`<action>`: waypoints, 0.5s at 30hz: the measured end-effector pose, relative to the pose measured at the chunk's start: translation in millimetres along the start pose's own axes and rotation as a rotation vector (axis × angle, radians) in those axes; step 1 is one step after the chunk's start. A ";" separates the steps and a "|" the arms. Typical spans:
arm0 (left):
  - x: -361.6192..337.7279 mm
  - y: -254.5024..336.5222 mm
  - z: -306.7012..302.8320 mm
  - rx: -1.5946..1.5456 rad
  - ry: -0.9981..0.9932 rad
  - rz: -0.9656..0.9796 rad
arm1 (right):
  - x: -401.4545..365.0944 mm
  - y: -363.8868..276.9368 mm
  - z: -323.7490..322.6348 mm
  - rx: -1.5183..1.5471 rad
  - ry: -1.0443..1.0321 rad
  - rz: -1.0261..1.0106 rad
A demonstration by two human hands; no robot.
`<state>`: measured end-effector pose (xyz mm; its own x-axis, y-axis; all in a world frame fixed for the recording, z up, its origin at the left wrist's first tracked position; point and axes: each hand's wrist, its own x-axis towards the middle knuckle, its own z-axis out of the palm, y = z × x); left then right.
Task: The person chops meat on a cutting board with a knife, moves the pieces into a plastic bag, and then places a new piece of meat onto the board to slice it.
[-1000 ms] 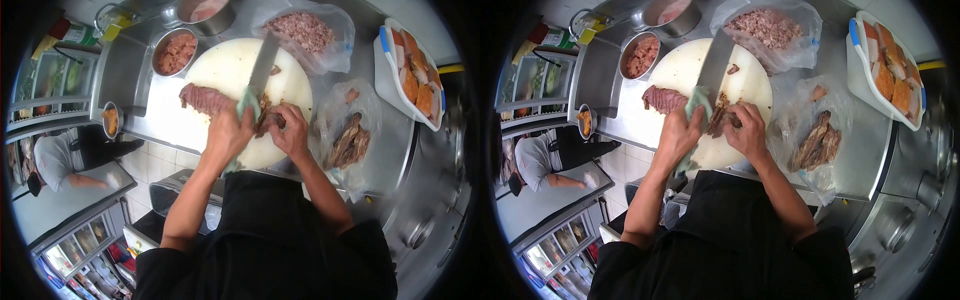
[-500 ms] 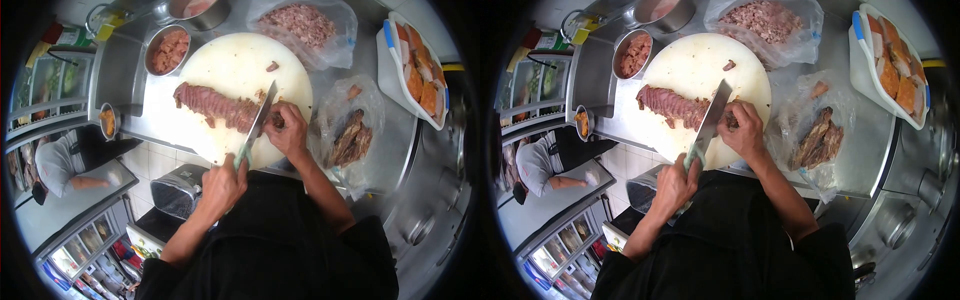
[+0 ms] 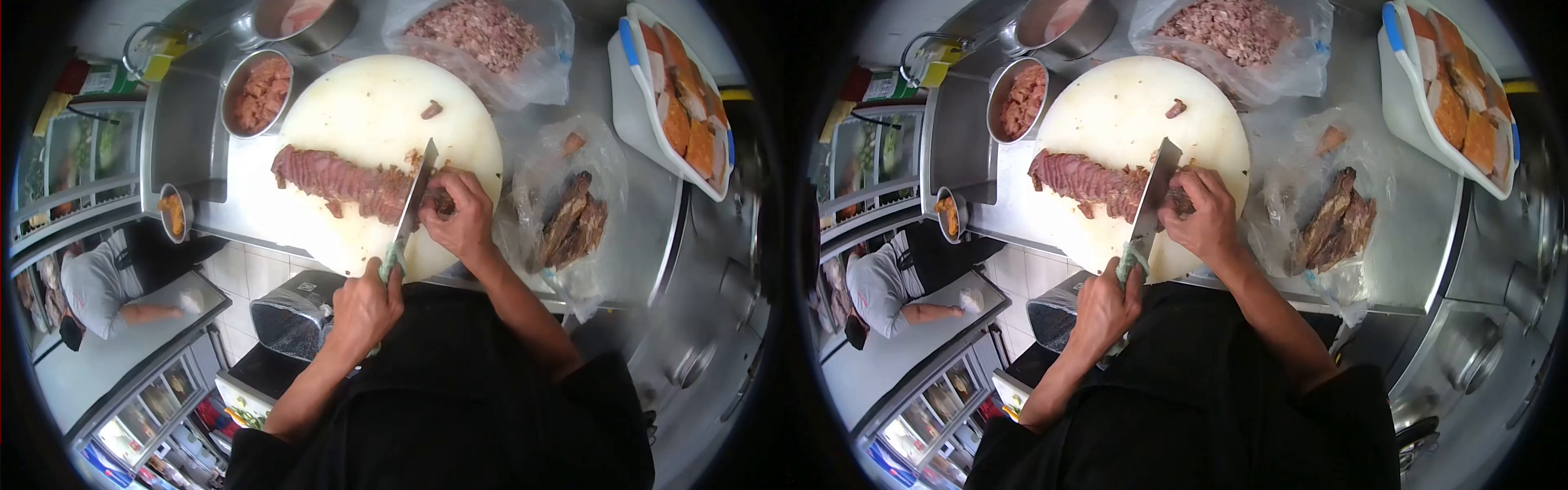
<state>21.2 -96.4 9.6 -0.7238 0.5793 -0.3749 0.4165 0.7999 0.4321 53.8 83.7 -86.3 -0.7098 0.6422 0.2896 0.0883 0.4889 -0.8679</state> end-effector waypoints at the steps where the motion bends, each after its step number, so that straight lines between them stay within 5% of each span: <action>1: 6.1 5.5 1.4 -0.001 -0.011 -0.003 | -1.4 -1.0 -1.0 0.017 -0.019 0.016; 5: 86.5 26.8 11.4 -0.109 0.204 0.157 | 1.1 -3.5 -4.9 0.057 -0.067 0.090; 8: 125.3 29.2 2.7 -0.184 0.145 0.157 | -1.2 -4.9 -7.3 0.015 -0.064 0.005; 15: 67.4 25.2 -29.9 -0.316 0.183 0.114 | -3.1 -1.4 -14.6 0.072 -0.101 0.007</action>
<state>-33.5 -41.9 19.7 -0.7807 0.6015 -0.1695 0.3303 0.6274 0.7052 66.0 89.6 -80.1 -0.7764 0.5809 0.2446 0.0454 0.4386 -0.8975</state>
